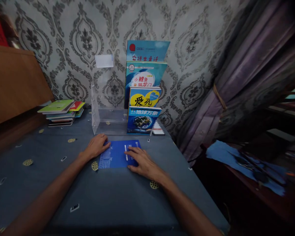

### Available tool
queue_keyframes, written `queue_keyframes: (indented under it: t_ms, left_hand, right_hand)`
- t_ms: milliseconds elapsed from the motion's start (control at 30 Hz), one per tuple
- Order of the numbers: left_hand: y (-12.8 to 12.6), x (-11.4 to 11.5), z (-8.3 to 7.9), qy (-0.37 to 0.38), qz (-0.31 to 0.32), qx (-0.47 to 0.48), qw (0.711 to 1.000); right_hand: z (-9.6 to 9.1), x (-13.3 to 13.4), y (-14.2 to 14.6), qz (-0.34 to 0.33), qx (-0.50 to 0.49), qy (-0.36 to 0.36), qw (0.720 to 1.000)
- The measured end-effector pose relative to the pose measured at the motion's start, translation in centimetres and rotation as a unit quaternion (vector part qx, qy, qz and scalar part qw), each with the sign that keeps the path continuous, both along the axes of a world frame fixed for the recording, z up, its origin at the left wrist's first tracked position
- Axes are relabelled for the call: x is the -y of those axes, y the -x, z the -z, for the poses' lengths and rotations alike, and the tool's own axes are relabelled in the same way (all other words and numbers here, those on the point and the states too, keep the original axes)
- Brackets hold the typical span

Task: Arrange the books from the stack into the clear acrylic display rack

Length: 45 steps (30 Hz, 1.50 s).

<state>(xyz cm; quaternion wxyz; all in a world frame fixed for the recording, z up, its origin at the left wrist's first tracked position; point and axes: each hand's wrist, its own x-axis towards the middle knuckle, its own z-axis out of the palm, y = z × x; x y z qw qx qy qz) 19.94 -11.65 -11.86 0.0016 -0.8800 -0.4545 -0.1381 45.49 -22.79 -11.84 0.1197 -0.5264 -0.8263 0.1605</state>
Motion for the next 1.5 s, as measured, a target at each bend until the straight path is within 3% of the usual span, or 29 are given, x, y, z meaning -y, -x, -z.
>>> queue_keyframes:
  t_ms: [167,333,400,500,600,867,933,1000,1067,1167,1300,1500]
  left_hand:
    - [0.3,0.9,-2.2,0.103,-0.034,-0.011,0.994]
    - [0.9,1.5,-2.8,0.209,0.024,0.034,0.977]
    - [1.0,1.7,-2.6,0.290,0.050,0.056,0.954]
    - [0.8,2.2,-2.2,0.425,0.091,0.066,0.898]
    - [0.5,2.7,-1.9,0.468,0.117,0.083,0.872]
    - [-1.7,4.6,-1.6,0.479,0.168,0.124,0.853]
    - [-2.0,4.9,-1.5,0.463,0.175,0.123,0.860]
    - [-2.1,4.7,-1.3,0.383,0.158,0.125,0.901]
    - [-2.0,4.4,-1.0,0.244,0.106,0.139,0.954]
    - [-1.8,3.9,-0.2,0.114,0.039,0.163,0.979]
    - [-2.2,4.1,0.3,0.130,0.044,0.188,0.973]
    - [-3.4,4.9,-0.3,0.196,0.074,0.194,0.958]
  right_hand:
    - [-0.8,-0.6,-1.0,0.051,0.045,-0.017,0.998]
    - [-1.8,-0.4,-1.4,0.165,0.089,-0.042,0.981]
    - [-2.1,-0.2,-1.4,0.207,0.101,-0.043,0.972]
    - [-2.1,-0.1,-1.3,0.248,0.108,-0.049,0.962]
    - [-1.7,-0.4,-1.3,0.251,0.074,-0.040,0.964]
    - [0.6,-1.8,-1.9,0.216,-0.092,-0.047,0.971]
    - [0.9,-1.8,-1.8,0.196,-0.112,-0.045,0.973]
    - [1.0,-1.7,-1.7,0.178,-0.108,-0.047,0.977]
    - [0.9,-1.6,-1.5,0.165,-0.093,-0.053,0.981]
    - [0.8,-1.4,-1.2,0.146,-0.082,-0.051,0.985]
    - [0.9,-1.4,-1.0,0.125,-0.082,-0.042,0.988]
    - [1.1,-1.5,-0.9,0.132,-0.067,-0.032,0.988]
